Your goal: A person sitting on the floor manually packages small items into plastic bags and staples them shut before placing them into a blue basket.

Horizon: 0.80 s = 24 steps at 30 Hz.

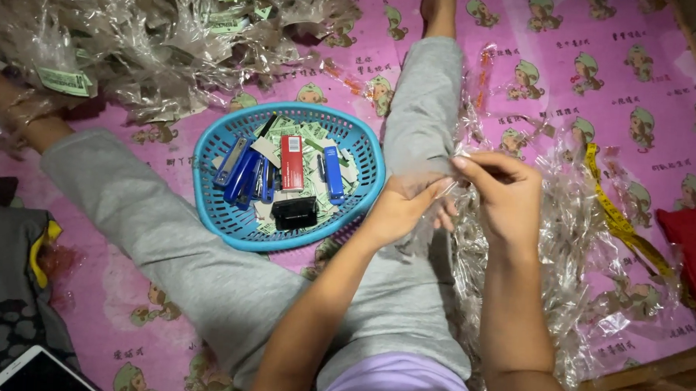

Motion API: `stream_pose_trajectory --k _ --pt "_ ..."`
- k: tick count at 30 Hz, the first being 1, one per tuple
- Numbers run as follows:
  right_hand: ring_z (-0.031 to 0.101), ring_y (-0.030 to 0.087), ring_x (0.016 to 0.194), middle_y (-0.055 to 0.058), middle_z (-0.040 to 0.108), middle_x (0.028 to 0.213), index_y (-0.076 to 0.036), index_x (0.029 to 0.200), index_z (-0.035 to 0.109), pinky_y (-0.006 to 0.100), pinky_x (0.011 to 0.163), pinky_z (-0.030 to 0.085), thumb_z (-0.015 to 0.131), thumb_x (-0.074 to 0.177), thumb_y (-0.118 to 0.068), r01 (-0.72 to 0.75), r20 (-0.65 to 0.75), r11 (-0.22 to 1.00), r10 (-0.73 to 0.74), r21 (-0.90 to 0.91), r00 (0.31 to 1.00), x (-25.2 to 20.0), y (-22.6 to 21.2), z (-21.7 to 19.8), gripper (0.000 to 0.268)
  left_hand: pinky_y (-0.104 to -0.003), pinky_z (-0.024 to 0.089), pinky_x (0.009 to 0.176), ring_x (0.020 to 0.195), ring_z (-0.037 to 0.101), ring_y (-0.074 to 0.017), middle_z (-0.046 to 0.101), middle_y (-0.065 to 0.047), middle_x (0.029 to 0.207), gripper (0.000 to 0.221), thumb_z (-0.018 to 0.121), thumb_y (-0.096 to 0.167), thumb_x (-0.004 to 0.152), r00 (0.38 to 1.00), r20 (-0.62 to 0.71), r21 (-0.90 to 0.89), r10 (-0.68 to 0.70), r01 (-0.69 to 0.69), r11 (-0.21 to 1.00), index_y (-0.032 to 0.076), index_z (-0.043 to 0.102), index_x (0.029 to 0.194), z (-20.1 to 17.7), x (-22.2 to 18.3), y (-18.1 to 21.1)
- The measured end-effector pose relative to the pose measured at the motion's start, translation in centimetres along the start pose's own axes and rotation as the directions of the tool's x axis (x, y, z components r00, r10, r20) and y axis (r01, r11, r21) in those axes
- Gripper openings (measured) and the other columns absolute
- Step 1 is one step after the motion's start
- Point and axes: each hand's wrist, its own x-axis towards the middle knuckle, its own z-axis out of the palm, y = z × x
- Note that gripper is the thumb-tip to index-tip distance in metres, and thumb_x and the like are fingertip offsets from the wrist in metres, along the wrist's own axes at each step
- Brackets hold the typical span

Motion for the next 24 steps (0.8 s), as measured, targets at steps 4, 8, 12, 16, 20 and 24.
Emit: stream_pose_trajectory --k 4,8,12,16,20,24 --pt "0.072 0.002 0.076 0.005 0.081 0.09 -0.002 0.132 0.072 0.013 0.069 0.053 0.087 0.092 0.001 -0.069 -0.003 0.99 0.07 0.126 0.998 -0.8 -3.0 1.4 0.042 -0.034 0.061 0.04 0.048 0.072 -0.0302 0.074 -0.024 0.076 0.019 0.056 0.013 0.117 0.998 0.02 -0.225 0.062 -0.056 0.973 0.002 0.068 0.126 -0.6 0.3 0.3" --pt "0.059 -0.002 0.062 0.013 0.081 0.093 -0.01 0.107 0.06 0.013 0.05 0.03 0.085 0.091 0.003 -0.04 0.076 0.984 0.028 0.172 0.997 -1.2 -2.8 1.0 0.033 -0.03 0.06 0.041 0.054 0.07 -0.0186 0.067 -0.01 0.079 0.022 0.05 0.018 0.119 0.996 -0.066 -0.19 0.054 -0.066 0.98 0.002 0.058 0.131 -0.4 -0.6 3.2" --pt "0.07 0.016 0.101 0.022 0.071 0.123 -0.004 0.083 0.068 0.024 0.085 0.055 0.091 0.078 0.01 0.093 0.194 0.978 -0.129 0.185 0.972 -0.2 -1.1 0.9 0.027 -0.034 0.062 0.044 0.056 0.072 -0.024 0.068 -0.012 0.08 0.025 0.044 0.022 0.12 0.997 -0.042 -0.193 0.067 -0.074 0.978 0.004 0.057 0.13 -0.7 -0.9 3.5" --pt "0.075 0.02 0.091 0.024 0.077 0.112 0.001 0.085 0.067 0.029 0.076 0.059 0.09 0.08 0.012 -0.051 0.178 0.976 0.012 0.211 0.984 0.0 -0.6 1.7 0.026 -0.038 0.064 0.046 0.057 0.073 -0.0281 0.069 -0.014 0.081 0.028 0.039 0.025 0.122 0.997 -0.025 -0.195 0.077 -0.08 0.977 0.005 0.057 0.13 -0.9 -1.0 3.8" --pt "0.067 0.002 0.068 0.01 0.08 0.088 -0.001 0.109 0.074 0.012 0.056 0.043 0.089 0.085 0.008 -0.145 0.087 0.965 0.129 0.217 0.988 0.2 -1.7 2.2 0.03 -0.043 0.066 0.049 0.059 0.075 -0.0343 0.071 -0.016 0.082 0.033 0.033 0.03 0.123 0.996 0.004 -0.198 0.09 -0.088 0.976 0.007 0.056 0.13 -1.1 -1.1 3.9" --pt "0.069 0.029 0.077 0.023 0.071 0.082 0.004 0.091 0.074 0.033 0.07 0.056 0.088 0.074 0.019 -0.015 0.181 0.928 -0.057 0.373 0.982 0.7 1.6 0.3 0.027 -0.049 0.067 0.057 0.066 0.077 -0.0365 0.072 -0.019 0.09 0.032 0.03 0.025 0.123 0.989 0.134 -0.218 0.055 -0.024 0.976 0.008 0.054 0.134 -2.1 -1.5 3.9"
